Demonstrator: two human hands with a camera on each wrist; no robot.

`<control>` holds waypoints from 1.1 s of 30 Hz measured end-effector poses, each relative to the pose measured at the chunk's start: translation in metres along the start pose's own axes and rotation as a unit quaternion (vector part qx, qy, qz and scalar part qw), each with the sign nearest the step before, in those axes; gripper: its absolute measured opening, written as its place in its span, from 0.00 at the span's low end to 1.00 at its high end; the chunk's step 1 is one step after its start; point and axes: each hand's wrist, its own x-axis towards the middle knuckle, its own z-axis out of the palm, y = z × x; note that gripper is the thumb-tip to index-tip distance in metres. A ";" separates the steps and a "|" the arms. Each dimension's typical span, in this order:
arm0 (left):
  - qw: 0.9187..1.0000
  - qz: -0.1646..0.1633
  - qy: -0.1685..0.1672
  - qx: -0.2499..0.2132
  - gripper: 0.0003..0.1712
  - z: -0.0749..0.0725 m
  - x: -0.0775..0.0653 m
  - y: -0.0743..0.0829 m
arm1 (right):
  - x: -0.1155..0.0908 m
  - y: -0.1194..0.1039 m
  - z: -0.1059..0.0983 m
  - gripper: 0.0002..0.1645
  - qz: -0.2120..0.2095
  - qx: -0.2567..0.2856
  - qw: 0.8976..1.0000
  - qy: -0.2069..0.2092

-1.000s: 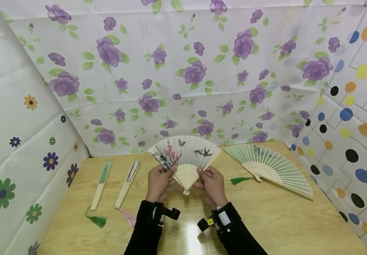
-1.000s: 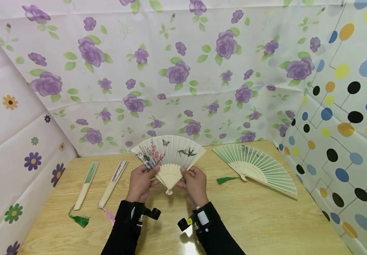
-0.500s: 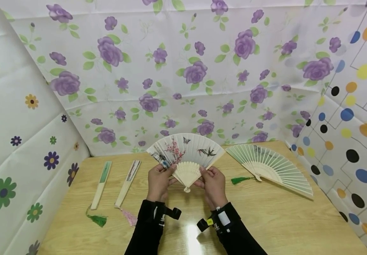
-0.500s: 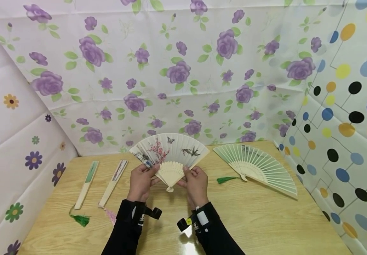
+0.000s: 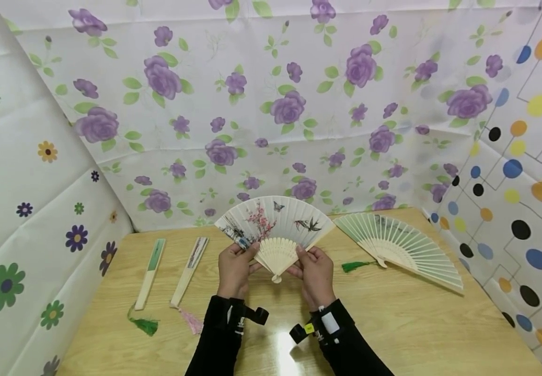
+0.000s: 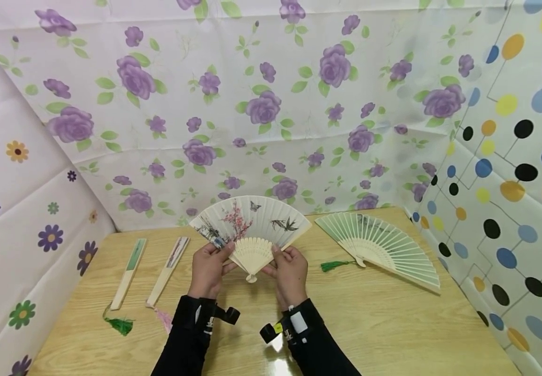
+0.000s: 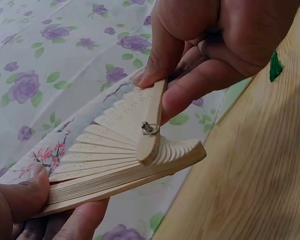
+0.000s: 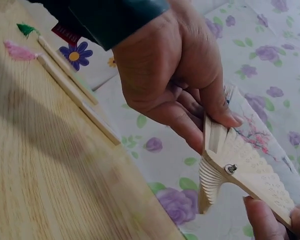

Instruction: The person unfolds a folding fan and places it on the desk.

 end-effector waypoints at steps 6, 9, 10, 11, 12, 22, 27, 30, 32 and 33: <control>1.000 0.008 0.009 -0.013 0.15 0.002 -0.001 0.000 | -0.001 0.000 0.001 0.14 -0.006 -0.001 1.000 0.012; 1.000 0.007 0.009 -0.012 0.15 0.003 -0.002 -0.001 | -0.002 -0.001 0.001 0.15 -0.004 -0.002 1.000 0.009; 1.000 0.003 0.011 -0.011 0.14 0.003 -0.002 -0.001 | -0.002 -0.001 0.001 0.14 -0.001 0.000 1.000 0.010; 1.000 0.003 0.012 -0.013 0.14 0.003 -0.002 -0.001 | -0.003 -0.001 0.001 0.13 0.000 0.001 1.000 0.013; 1.000 0.003 0.014 -0.013 0.14 0.003 -0.002 -0.002 | -0.003 -0.001 0.001 0.12 -0.001 0.004 1.000 0.016; 0.999 0.002 0.028 -0.029 0.12 0.005 0.001 -0.002 | -0.002 -0.002 0.003 0.12 -0.006 0.016 0.999 0.041; 0.999 0.008 0.033 -0.034 0.14 0.005 0.001 -0.001 | -0.004 -0.002 0.004 0.13 -0.011 0.016 0.999 0.047; 0.999 0.013 0.034 -0.038 0.15 0.006 0.002 -0.001 | -0.004 -0.002 0.005 0.17 -0.012 0.019 0.999 0.048; 0.998 0.013 0.036 -0.040 0.14 0.006 0.002 -0.001 | -0.004 -0.001 0.006 0.17 -0.012 0.021 0.999 0.047; 0.998 0.013 0.037 -0.041 0.14 0.006 0.002 -0.001 | -0.004 -0.001 0.006 0.17 -0.011 0.022 0.999 0.047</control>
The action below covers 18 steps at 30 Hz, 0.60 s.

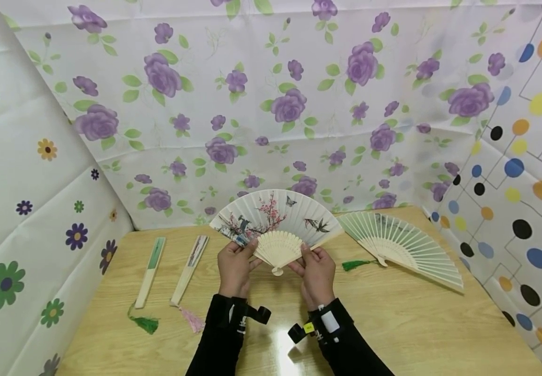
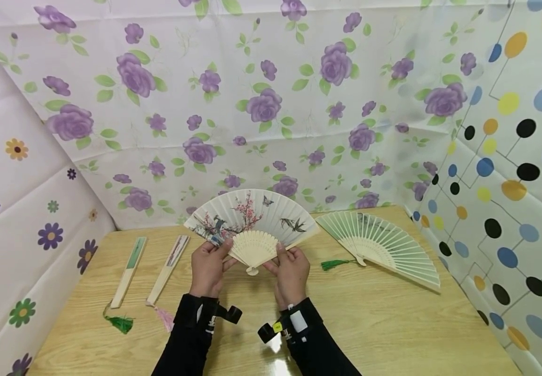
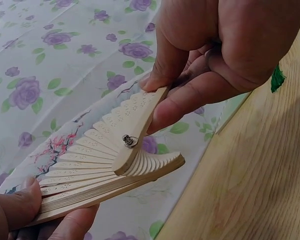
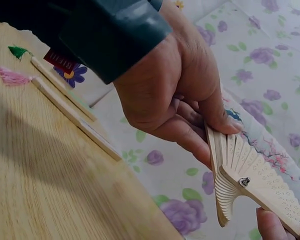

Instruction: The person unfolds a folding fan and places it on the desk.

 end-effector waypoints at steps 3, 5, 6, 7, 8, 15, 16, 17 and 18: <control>1.000 -0.001 0.005 -0.003 0.14 0.001 0.000 0.000 | 0.000 0.001 0.000 0.17 0.000 0.001 1.000 0.001; 1.000 0.000 0.006 -0.006 0.14 0.001 -0.001 0.000 | -0.001 0.000 0.000 0.17 -0.002 0.005 1.000 0.006; 1.000 0.002 0.006 -0.008 0.14 0.001 -0.001 -0.001 | -0.001 0.000 0.001 0.16 -0.003 0.006 1.000 0.008; 1.000 0.003 0.007 -0.008 0.14 0.002 -0.001 -0.001 | -0.002 0.000 0.001 0.16 -0.004 0.007 1.000 0.011; 1.000 0.003 0.007 -0.008 0.14 0.002 -0.001 -0.001 | -0.002 0.000 0.001 0.16 -0.005 0.009 1.000 0.013; 1.000 0.007 0.008 -0.009 0.16 0.002 -0.003 -0.001 | -0.003 0.001 0.002 0.14 -0.004 0.015 1.000 0.026; 1.000 0.007 0.007 -0.009 0.16 0.002 -0.003 -0.001 | -0.004 0.001 0.002 0.14 -0.003 0.019 0.999 0.028; 1.000 0.006 0.007 -0.009 0.16 0.002 -0.003 -0.001 | -0.004 0.001 0.003 0.15 -0.002 0.023 0.999 0.030; 1.000 0.003 0.008 -0.010 0.16 0.002 -0.004 -0.001 | -0.004 0.001 0.003 0.16 0.000 0.026 0.999 0.033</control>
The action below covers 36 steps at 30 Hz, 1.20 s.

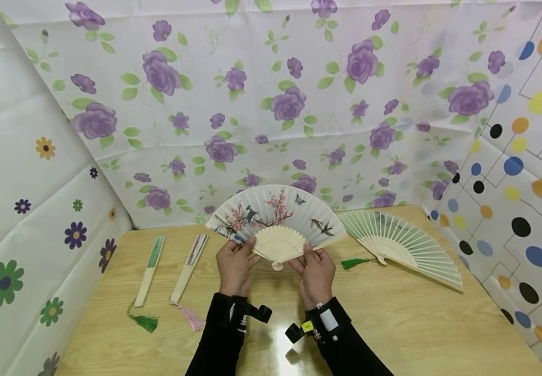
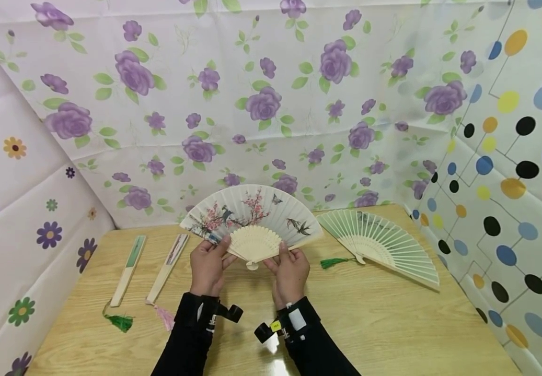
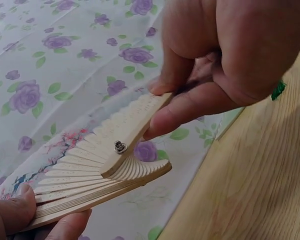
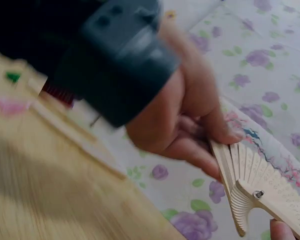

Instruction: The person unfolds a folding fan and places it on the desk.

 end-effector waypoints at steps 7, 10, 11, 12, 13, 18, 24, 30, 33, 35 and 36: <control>1.000 0.006 0.006 0.003 0.17 0.002 -0.002 0.000 | 0.001 0.001 0.001 0.16 0.006 0.014 1.000 0.015; 1.000 0.007 0.010 -0.001 0.17 0.001 -0.002 0.000 | 0.002 0.002 0.001 0.15 0.004 0.014 1.000 0.006; 1.000 0.008 0.011 -0.001 0.16 0.001 -0.002 0.000 | 0.002 0.002 0.000 0.15 0.004 0.013 1.000 0.002; 1.000 0.008 0.013 0.000 0.16 0.000 -0.002 0.000 | 0.003 0.001 0.000 0.15 0.004 0.011 1.000 -0.003; 1.000 0.007 0.015 -0.001 0.16 0.000 -0.002 0.000 | 0.003 0.001 -0.001 0.14 0.004 0.009 1.000 -0.007; 1.000 0.007 0.023 -0.003 0.14 -0.002 0.001 0.002 | 0.004 0.000 -0.003 0.14 0.008 0.004 1.000 -0.028; 1.000 0.010 0.021 -0.003 0.15 -0.002 -0.001 0.003 | 0.004 0.000 -0.003 0.12 0.014 0.011 0.999 -0.032; 1.000 0.013 0.020 -0.016 0.16 0.001 0.000 0.004 | 0.003 0.000 -0.001 0.11 0.030 0.035 0.999 -0.008; 0.999 0.014 0.022 -0.022 0.15 0.002 0.001 0.005 | 0.003 0.002 0.001 0.11 0.039 0.048 0.998 0.001; 0.999 0.013 0.022 -0.024 0.14 0.001 0.000 0.004 | 0.003 0.003 0.000 0.12 0.039 0.051 0.998 0.004; 0.999 0.012 0.022 -0.023 0.13 0.001 0.000 0.003 | 0.003 0.003 0.000 0.13 0.039 0.051 0.998 0.004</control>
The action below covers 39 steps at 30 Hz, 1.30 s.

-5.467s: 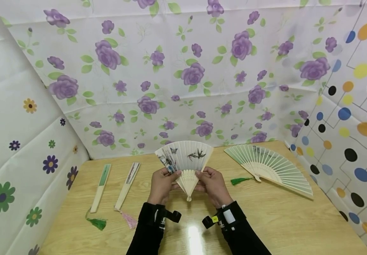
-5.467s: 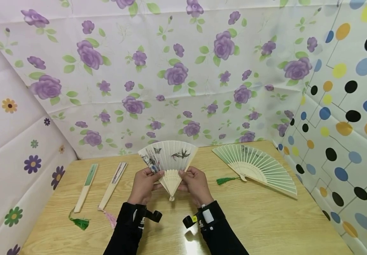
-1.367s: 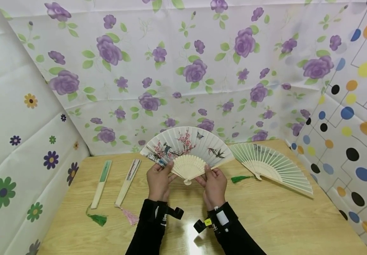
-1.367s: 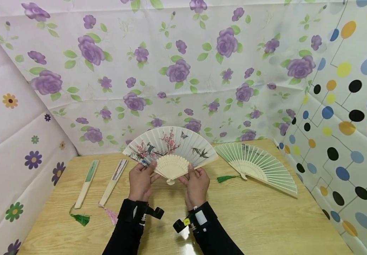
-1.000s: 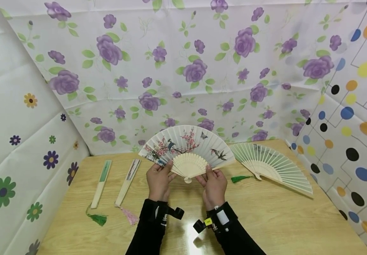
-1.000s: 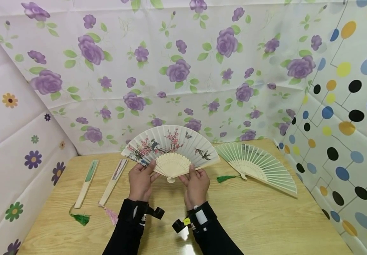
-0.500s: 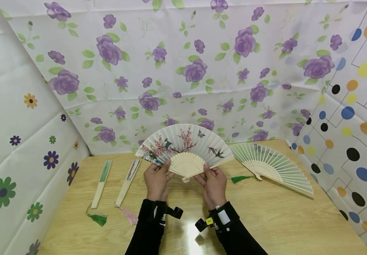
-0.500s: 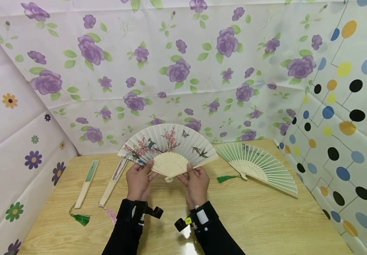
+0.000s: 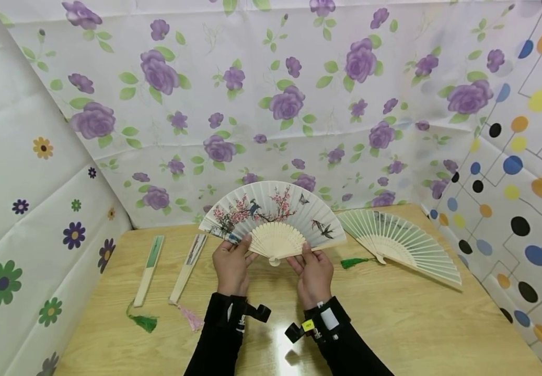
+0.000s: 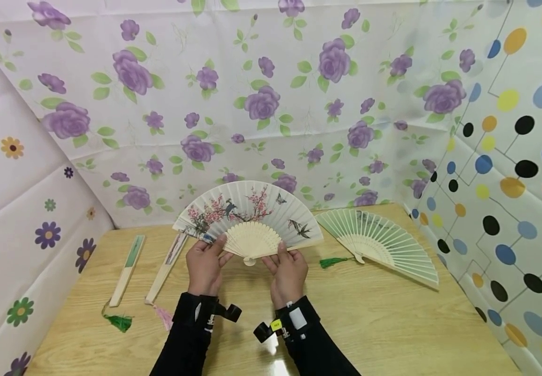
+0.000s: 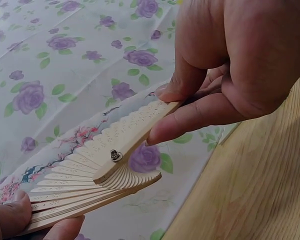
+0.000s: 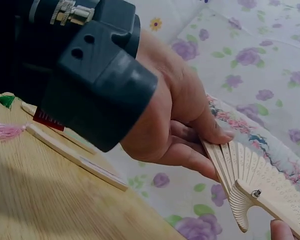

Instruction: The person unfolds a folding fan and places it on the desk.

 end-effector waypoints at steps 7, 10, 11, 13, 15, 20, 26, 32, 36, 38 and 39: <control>1.000 0.000 0.010 -0.002 0.10 0.000 0.000 -0.001 | -0.001 -0.001 0.000 0.13 -0.003 0.001 1.000 -0.006; 1.000 0.005 0.013 -0.011 0.08 0.004 -0.001 -0.002 | -0.001 -0.004 0.002 0.12 -0.006 0.013 1.000 -0.006; 1.000 0.006 0.012 -0.014 0.08 0.005 -0.001 -0.002 | -0.001 -0.005 0.002 0.12 -0.007 0.018 1.000 -0.003; 1.000 0.010 0.011 -0.018 0.09 0.008 -0.002 -0.004 | -0.002 -0.006 0.003 0.11 -0.010 0.028 1.000 0.005; 1.000 0.011 0.011 -0.026 0.09 0.010 -0.003 -0.005 | -0.002 -0.007 0.003 0.12 -0.013 0.037 0.999 0.008; 0.999 0.012 0.010 -0.037 0.10 0.011 -0.008 -0.009 | -0.003 -0.006 0.000 0.12 -0.007 0.035 0.999 0.018; 0.999 0.017 0.009 -0.033 0.12 0.012 -0.009 -0.012 | -0.004 -0.008 -0.002 0.12 0.000 0.030 0.999 0.022; 0.999 -0.008 -0.004 -0.049 0.11 0.015 -0.010 -0.020 | -0.005 -0.011 -0.011 0.12 0.014 0.030 0.999 0.033; 0.999 -0.034 -0.009 -0.033 0.16 0.018 -0.012 -0.027 | -0.010 -0.013 -0.029 0.16 0.034 0.028 0.999 0.033; 0.999 -0.049 -0.013 -0.017 0.14 0.019 -0.014 -0.032 | -0.015 -0.014 -0.042 0.18 0.045 0.025 0.998 0.029; 0.998 -0.057 -0.015 -0.011 0.12 0.021 -0.014 -0.035 | -0.018 -0.015 -0.049 0.20 0.049 0.022 0.998 0.025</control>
